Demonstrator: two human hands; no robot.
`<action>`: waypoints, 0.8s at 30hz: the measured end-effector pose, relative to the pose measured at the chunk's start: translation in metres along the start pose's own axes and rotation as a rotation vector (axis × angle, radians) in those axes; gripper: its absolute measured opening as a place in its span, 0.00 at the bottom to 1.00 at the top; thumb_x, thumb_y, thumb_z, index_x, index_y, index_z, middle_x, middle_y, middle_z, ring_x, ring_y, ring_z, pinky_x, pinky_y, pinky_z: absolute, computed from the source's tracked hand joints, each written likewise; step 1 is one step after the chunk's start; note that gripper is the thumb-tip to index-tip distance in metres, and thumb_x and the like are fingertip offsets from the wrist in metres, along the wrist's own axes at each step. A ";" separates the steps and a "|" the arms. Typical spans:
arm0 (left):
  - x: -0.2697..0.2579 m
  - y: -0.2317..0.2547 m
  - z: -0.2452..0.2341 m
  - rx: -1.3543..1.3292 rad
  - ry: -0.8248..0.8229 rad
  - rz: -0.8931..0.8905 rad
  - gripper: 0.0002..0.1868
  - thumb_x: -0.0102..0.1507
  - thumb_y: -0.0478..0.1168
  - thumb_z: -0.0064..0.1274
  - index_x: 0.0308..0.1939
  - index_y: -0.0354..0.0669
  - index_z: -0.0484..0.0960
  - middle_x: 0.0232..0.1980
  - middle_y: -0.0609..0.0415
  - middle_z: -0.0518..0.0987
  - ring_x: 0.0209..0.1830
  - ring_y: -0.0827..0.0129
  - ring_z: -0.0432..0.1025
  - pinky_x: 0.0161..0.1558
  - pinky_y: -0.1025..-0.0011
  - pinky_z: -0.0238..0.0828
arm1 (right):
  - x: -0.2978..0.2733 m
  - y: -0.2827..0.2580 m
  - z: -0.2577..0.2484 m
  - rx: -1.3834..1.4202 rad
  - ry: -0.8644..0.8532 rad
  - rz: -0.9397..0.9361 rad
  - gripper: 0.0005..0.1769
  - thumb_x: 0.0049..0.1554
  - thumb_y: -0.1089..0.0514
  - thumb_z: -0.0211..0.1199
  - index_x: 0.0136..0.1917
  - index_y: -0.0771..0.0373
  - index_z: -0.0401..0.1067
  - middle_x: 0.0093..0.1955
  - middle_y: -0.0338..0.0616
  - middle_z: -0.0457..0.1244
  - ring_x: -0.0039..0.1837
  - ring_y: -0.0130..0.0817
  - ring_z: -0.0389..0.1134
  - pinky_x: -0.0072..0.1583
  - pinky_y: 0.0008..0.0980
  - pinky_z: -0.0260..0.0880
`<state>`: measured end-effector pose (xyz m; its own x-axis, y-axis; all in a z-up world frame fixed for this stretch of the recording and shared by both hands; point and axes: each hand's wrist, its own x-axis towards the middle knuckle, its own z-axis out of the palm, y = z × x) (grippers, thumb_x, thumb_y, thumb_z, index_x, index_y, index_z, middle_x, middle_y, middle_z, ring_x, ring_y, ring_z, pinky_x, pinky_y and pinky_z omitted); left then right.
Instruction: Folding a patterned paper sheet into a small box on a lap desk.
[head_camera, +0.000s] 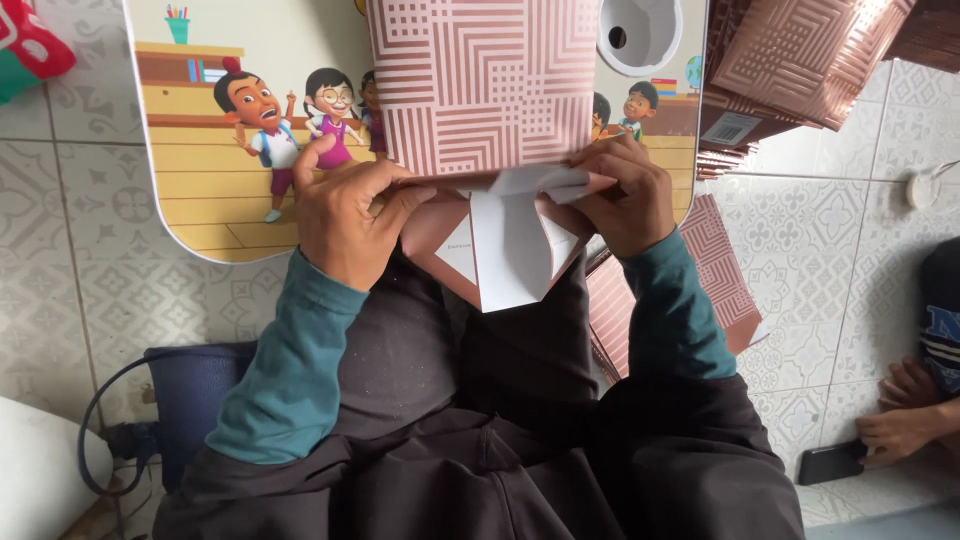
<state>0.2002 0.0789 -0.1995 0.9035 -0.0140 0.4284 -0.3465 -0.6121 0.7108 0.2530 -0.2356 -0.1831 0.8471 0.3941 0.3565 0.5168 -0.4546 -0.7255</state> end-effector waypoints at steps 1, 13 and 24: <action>0.000 0.000 0.000 -0.002 0.000 0.000 0.08 0.67 0.46 0.66 0.36 0.53 0.85 0.29 0.64 0.81 0.35 0.69 0.79 0.74 0.61 0.45 | 0.001 -0.009 -0.002 -0.002 -0.001 0.001 0.08 0.55 0.65 0.75 0.40 0.68 0.75 0.44 0.49 0.70 0.50 0.48 0.69 0.61 0.41 0.64; 0.013 0.009 0.010 0.186 0.053 -0.093 0.21 0.77 0.54 0.51 0.32 0.49 0.76 0.21 0.58 0.71 0.26 0.62 0.75 0.76 0.51 0.41 | 0.002 -0.023 0.013 0.105 0.115 0.126 0.22 0.66 0.67 0.59 0.70 0.62 0.56 0.61 0.59 0.65 0.56 0.52 0.72 0.61 0.54 0.70; -0.018 0.066 0.028 0.604 -0.208 -0.002 0.37 0.73 0.46 0.61 0.79 0.34 0.63 0.82 0.44 0.56 0.82 0.52 0.48 0.70 0.29 0.22 | -0.015 -0.034 0.032 -0.611 0.277 -0.178 0.10 0.60 0.60 0.72 0.53 0.67 0.81 0.69 0.50 0.65 0.74 0.49 0.60 0.77 0.56 0.54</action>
<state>0.1679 0.0170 -0.1757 0.9552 -0.1285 0.2666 -0.1964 -0.9491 0.2462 0.2187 -0.2008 -0.1825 0.7014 0.3224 0.6356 0.5588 -0.8024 -0.2096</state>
